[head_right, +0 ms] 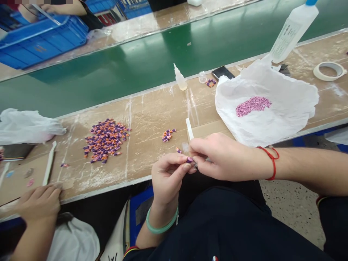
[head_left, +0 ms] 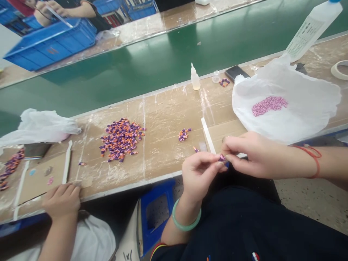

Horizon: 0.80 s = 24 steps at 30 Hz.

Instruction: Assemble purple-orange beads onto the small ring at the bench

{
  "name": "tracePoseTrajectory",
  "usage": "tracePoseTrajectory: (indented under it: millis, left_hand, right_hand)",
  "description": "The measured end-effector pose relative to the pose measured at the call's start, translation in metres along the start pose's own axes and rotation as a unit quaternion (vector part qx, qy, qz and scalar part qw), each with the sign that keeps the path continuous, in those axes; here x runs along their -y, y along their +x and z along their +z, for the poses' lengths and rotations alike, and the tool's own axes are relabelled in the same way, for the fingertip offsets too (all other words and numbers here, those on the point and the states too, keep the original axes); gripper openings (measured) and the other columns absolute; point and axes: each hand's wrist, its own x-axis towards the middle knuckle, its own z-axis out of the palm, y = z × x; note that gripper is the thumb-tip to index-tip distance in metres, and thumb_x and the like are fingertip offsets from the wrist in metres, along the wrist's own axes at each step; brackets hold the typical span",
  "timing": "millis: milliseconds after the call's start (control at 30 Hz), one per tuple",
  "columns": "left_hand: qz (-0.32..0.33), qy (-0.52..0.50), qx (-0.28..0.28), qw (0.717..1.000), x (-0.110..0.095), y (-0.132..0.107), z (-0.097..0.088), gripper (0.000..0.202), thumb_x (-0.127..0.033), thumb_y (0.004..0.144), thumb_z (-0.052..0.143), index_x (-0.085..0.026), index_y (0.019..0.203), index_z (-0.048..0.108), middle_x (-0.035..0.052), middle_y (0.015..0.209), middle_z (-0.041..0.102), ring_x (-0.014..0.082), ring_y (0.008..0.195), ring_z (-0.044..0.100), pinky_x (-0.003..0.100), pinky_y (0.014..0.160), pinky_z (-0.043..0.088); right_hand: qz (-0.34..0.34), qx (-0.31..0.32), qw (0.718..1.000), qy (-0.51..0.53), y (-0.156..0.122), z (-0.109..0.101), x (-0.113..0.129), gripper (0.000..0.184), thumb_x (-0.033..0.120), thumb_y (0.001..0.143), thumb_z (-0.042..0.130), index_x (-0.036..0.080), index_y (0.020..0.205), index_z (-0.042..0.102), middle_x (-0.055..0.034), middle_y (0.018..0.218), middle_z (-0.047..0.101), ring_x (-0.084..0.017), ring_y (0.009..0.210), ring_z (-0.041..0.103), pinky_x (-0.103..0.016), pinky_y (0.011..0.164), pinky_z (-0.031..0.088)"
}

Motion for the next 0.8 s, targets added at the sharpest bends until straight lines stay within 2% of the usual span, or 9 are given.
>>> tracePoseTrajectory:
  millis: [100,167,233,333,467,533,667,800]
  left_hand:
    - [-0.044,0.121,0.039,0.991,0.003,0.000,-0.030,0.012,-0.028,0.080,0.078,-0.018,0.084,0.076,0.0050,0.074,0.076,0.0126,0.054,0.068,0.022,0.054,0.057]
    - [-0.054,0.247,0.017,0.967,0.006,0.003,-0.056,0.010,-0.026,0.082,0.073,-0.017,0.085,0.077,0.0060,0.076,0.076,0.0137,0.060,0.068,0.023,0.057,0.055]
    - [-0.063,0.359,-0.017,0.931,0.010,0.009,-0.080,0.013,-0.026,0.083,0.070,-0.017,0.087,0.077,0.0063,0.076,0.075,0.0155,0.065,0.067,0.025,0.061,0.054]
    - [-0.084,0.442,-0.028,0.893,0.015,0.023,-0.103,0.022,-0.033,0.081,0.069,-0.016,0.093,0.077,0.0045,0.072,0.072,0.0154,0.062,0.062,0.026,0.060,0.050]
    - [-0.058,0.464,-0.125,0.875,0.014,0.049,-0.110,0.027,-0.038,0.084,0.063,-0.015,0.095,0.073,0.0053,0.080,0.073,0.0170,0.072,0.065,0.027,0.069,0.051]
    - [-0.069,0.480,-0.146,0.862,0.011,0.063,-0.107,0.023,-0.036,0.082,0.063,-0.015,0.090,0.070,0.0062,0.083,0.074,0.0181,0.076,0.067,0.028,0.072,0.052]
    - [-0.114,0.568,-0.080,0.811,0.004,0.083,-0.097,0.016,-0.027,0.077,0.065,-0.017,0.089,0.068,0.0055,0.085,0.074,0.0190,0.075,0.068,0.030,0.076,0.052]
    - [-0.113,0.642,-0.022,0.758,0.001,0.092,-0.096,0.023,-0.022,0.078,0.060,-0.018,0.098,0.069,0.0057,0.084,0.074,0.0227,0.080,0.069,0.034,0.078,0.051]
  right_hand:
    - [0.015,-0.005,1.000,0.006,-0.007,-0.001,-0.014,0.010,0.025,0.096,0.049,0.019,0.100,0.056,-0.0042,0.089,0.074,-0.015,0.077,0.069,-0.025,0.064,0.047]
    - [0.045,-0.051,0.998,0.009,-0.015,-0.009,-0.025,0.021,0.031,0.097,0.051,0.020,0.115,0.053,-0.0067,0.102,0.075,-0.019,0.089,0.072,-0.028,0.070,0.051]
    - [0.081,-0.104,0.991,0.001,-0.022,-0.019,-0.035,0.020,0.036,0.097,0.052,0.022,0.111,0.056,-0.0072,0.101,0.076,-0.022,0.089,0.072,-0.032,0.069,0.052]
    - [0.123,-0.149,0.981,-0.027,-0.033,-0.032,-0.045,0.017,0.038,0.097,0.052,0.025,0.097,0.063,-0.0076,0.096,0.075,-0.026,0.087,0.071,-0.038,0.070,0.051]
    - [0.182,-0.200,0.962,-0.031,-0.045,-0.038,-0.050,0.020,0.044,0.095,0.054,0.028,0.094,0.066,-0.0072,0.097,0.074,-0.031,0.093,0.069,-0.045,0.077,0.051]
    - [0.228,-0.237,0.944,-0.031,-0.050,-0.040,-0.054,0.018,0.044,0.093,0.057,0.029,0.092,0.067,-0.0067,0.097,0.074,-0.032,0.095,0.068,-0.048,0.079,0.050]
    - [0.297,-0.315,0.901,-0.020,-0.062,-0.046,-0.064,0.010,0.034,0.088,0.062,0.027,0.087,0.069,-0.0072,0.095,0.075,-0.030,0.095,0.069,-0.048,0.085,0.051]
    - [0.340,-0.355,0.871,0.010,-0.073,-0.052,-0.076,0.005,0.027,0.088,0.065,0.024,0.087,0.068,-0.0080,0.091,0.076,-0.027,0.096,0.070,-0.046,0.092,0.053]
